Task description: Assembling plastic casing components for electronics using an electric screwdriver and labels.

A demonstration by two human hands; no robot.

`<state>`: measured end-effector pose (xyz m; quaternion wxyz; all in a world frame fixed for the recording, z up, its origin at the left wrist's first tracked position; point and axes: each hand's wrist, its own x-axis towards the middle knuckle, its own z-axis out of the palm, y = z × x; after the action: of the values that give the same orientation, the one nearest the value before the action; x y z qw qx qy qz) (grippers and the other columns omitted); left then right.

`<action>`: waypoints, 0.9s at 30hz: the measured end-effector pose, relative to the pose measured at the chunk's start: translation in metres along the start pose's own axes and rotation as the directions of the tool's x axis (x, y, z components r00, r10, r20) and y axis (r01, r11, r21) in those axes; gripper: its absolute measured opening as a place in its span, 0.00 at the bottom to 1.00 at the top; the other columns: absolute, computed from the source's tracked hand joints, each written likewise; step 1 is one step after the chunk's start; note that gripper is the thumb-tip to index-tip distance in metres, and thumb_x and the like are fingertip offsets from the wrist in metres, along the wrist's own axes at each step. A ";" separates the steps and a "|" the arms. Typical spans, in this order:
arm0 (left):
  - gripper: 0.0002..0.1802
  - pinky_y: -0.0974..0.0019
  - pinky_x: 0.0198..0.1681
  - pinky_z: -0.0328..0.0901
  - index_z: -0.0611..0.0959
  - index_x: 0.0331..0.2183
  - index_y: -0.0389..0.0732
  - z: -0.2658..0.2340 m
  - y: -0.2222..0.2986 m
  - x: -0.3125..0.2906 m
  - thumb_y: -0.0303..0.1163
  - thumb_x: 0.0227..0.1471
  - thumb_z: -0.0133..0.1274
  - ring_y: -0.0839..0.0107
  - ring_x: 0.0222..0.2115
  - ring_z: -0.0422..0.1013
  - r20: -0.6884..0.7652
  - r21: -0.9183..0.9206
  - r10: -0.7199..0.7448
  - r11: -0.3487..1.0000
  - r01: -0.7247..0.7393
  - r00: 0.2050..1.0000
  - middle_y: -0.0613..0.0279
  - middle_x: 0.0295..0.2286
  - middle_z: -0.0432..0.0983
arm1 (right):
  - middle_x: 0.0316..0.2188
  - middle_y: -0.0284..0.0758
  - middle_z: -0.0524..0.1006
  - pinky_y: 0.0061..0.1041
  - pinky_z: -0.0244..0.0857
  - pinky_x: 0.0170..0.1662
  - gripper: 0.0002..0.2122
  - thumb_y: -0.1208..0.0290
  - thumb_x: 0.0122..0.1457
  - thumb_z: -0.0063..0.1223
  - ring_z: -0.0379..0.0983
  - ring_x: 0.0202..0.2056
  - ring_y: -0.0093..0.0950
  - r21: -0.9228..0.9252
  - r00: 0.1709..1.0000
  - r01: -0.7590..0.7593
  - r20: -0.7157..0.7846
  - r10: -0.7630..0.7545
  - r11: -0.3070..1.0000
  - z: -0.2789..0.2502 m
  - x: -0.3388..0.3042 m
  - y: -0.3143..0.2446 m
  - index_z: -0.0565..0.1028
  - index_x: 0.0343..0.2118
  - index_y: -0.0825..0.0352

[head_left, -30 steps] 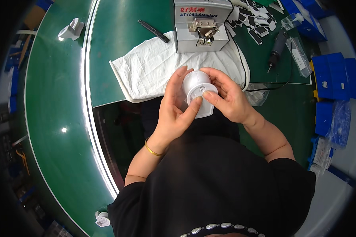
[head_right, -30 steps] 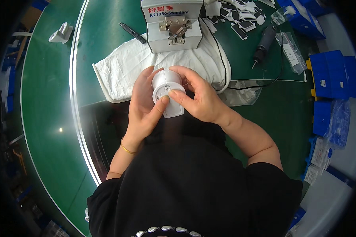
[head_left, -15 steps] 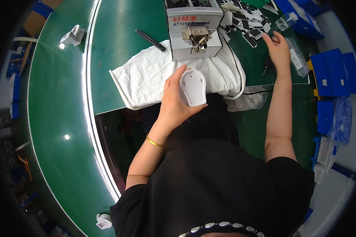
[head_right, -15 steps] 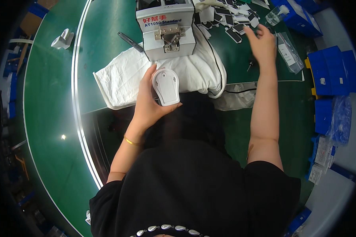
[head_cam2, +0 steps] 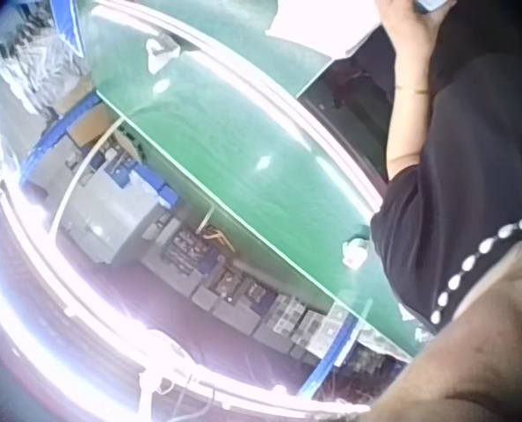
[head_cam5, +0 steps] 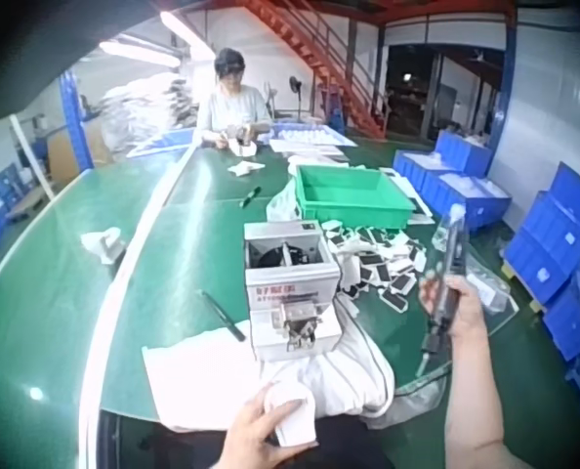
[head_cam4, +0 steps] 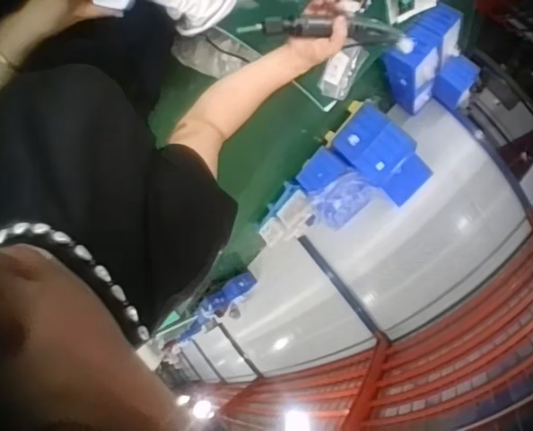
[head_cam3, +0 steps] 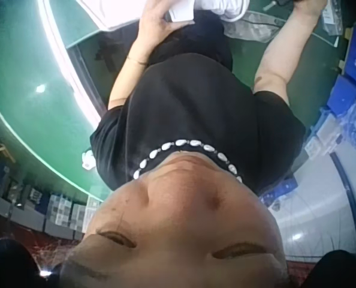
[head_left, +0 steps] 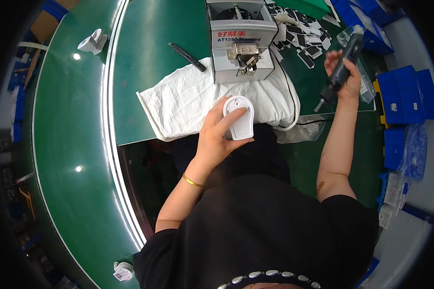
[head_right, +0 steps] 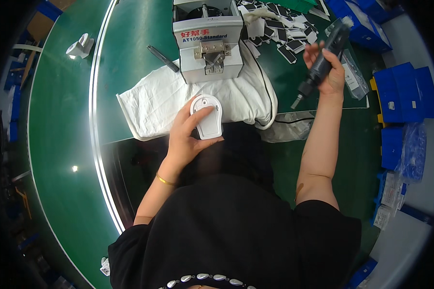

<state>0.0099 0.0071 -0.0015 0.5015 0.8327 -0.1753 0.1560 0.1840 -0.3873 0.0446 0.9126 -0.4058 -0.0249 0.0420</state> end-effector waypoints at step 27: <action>0.43 0.54 0.56 0.66 0.80 0.52 0.51 0.001 -0.004 -0.003 0.34 0.28 0.75 0.47 0.57 0.65 -0.005 0.031 0.039 0.999 -0.039 0.999 0.44 0.56 0.67 | 0.23 0.34 0.74 0.21 0.69 0.27 0.18 0.81 0.57 0.57 0.73 0.21 0.24 -0.491 0.888 0.460 0.235 -0.396 0.740 0.270 -0.011 0.090 0.67 0.49 0.73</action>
<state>0.0092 0.0085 -0.0065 0.4858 0.8364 -0.1878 0.1706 0.1466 -0.1290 0.1578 0.7449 -0.6234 -0.1807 -0.1543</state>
